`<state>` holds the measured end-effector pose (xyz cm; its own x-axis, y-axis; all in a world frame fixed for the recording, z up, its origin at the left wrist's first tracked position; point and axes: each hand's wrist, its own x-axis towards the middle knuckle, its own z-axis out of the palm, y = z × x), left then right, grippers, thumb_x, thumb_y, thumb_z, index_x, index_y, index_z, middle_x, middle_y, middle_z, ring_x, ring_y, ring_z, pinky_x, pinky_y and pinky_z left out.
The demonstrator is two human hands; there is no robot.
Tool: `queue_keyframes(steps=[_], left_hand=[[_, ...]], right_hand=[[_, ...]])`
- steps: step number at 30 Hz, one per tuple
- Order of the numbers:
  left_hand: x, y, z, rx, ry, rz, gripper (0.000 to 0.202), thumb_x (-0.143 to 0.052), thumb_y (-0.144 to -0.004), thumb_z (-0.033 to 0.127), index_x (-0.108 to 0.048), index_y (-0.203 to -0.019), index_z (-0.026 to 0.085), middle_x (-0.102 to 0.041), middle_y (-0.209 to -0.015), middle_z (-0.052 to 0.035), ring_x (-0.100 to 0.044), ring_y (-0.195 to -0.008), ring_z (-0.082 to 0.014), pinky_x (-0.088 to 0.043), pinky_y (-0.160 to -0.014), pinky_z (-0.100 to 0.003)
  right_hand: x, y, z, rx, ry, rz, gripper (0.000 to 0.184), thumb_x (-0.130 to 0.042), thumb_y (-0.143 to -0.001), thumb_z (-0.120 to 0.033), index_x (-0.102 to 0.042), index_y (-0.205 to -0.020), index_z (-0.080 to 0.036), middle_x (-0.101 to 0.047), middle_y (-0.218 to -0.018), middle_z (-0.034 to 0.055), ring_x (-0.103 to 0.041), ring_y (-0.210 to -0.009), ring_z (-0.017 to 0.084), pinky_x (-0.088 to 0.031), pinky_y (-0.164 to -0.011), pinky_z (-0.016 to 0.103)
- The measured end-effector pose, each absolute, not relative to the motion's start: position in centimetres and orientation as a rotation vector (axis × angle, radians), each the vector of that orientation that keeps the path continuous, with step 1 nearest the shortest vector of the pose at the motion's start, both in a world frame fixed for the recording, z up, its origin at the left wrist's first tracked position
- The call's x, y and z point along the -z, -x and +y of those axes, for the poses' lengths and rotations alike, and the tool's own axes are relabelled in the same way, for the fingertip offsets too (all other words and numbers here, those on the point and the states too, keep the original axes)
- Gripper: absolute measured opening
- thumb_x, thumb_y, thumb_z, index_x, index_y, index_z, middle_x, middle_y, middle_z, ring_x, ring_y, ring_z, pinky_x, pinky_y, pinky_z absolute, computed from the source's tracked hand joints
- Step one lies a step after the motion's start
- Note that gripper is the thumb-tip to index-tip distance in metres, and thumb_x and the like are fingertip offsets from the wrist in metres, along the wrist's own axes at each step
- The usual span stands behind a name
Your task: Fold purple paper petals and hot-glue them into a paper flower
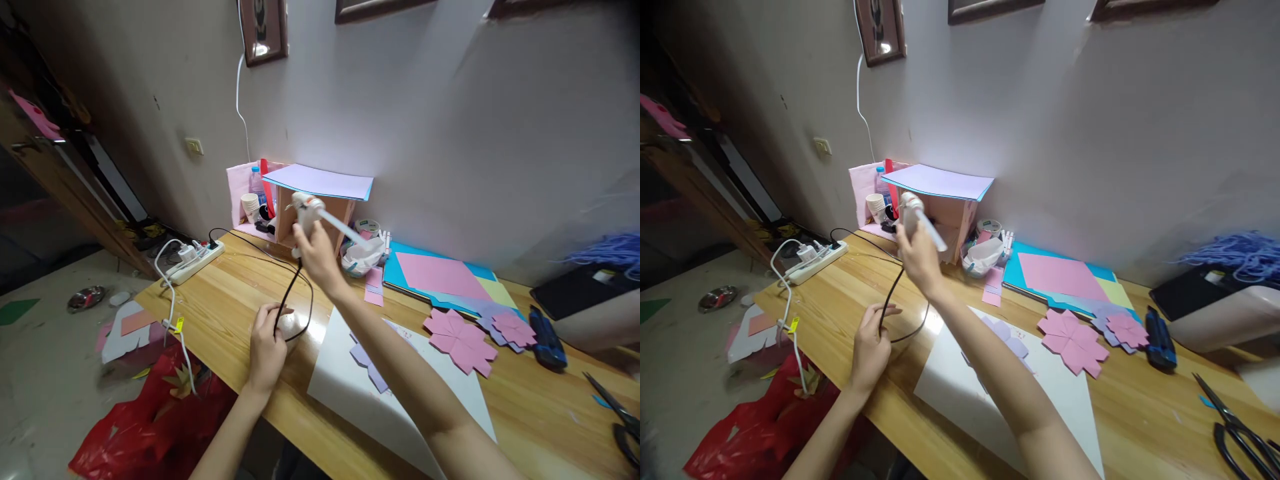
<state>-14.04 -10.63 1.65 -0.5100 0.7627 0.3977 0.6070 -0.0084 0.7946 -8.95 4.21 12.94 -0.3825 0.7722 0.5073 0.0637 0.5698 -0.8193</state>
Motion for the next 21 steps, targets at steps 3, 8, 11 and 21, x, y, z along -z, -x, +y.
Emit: queue_keyframes(steps=[3, 8, 11, 21], left_hand=[[-2.8, 13.6, -12.1, -1.347, -1.697, 1.970, 0.044, -0.032, -0.071, -0.003, -0.060, -0.095, 0.022, -0.057, -0.097, -0.0062, -0.053, -0.099, -0.0188, -0.041, -0.088, -0.033], [-3.6, 11.1, -10.7, -0.745, -1.825, 1.146, 0.029, -0.060, -0.073, 0.019, -0.062, -0.101, 0.025, -0.061, -0.102, -0.0043, -0.056, -0.097, -0.0186, -0.043, -0.085, -0.029], [-2.6, 8.9, -6.9, -0.757, -1.741, 1.161, 0.035, -0.061, -0.074, 0.036, -0.059, -0.107, 0.023, -0.060, -0.109, -0.0072, -0.054, -0.102, -0.0205, -0.042, -0.088, -0.031], [1.3, 4.6, 1.4, -0.625, -1.679, 1.736, 0.061, -0.078, -0.043, 0.036, -0.058, -0.096, 0.018, -0.062, -0.089, -0.0059, -0.057, -0.085, -0.0248, -0.042, -0.070, -0.030]], right_hand=[[-13.4, 3.2, 5.5, -0.750, 0.736, -1.742, 0.027, -0.038, -0.087, -0.041, -0.050, -0.098, -0.018, -0.057, -0.088, 0.0065, -0.054, -0.080, 0.018, -0.042, -0.074, 0.031], [-9.9, -7.8, 4.4, -0.704, 1.049, -1.825, 0.032, -0.041, -0.085, -0.045, -0.053, -0.097, -0.017, -0.056, -0.071, 0.0026, -0.052, -0.063, 0.017, -0.042, -0.061, 0.028], [-6.9, -12.4, 2.6, -0.719, 1.206, -1.894, 0.034, -0.041, -0.084, -0.045, -0.054, -0.096, -0.016, -0.054, -0.068, 0.0020, -0.050, -0.059, 0.016, -0.041, -0.057, 0.027], [-0.5, -17.9, 0.1, -1.013, 1.249, -1.732, 0.033, -0.038, -0.085, -0.048, -0.049, -0.075, -0.018, -0.053, -0.065, 0.0010, -0.051, -0.062, 0.015, -0.043, -0.060, 0.026]])
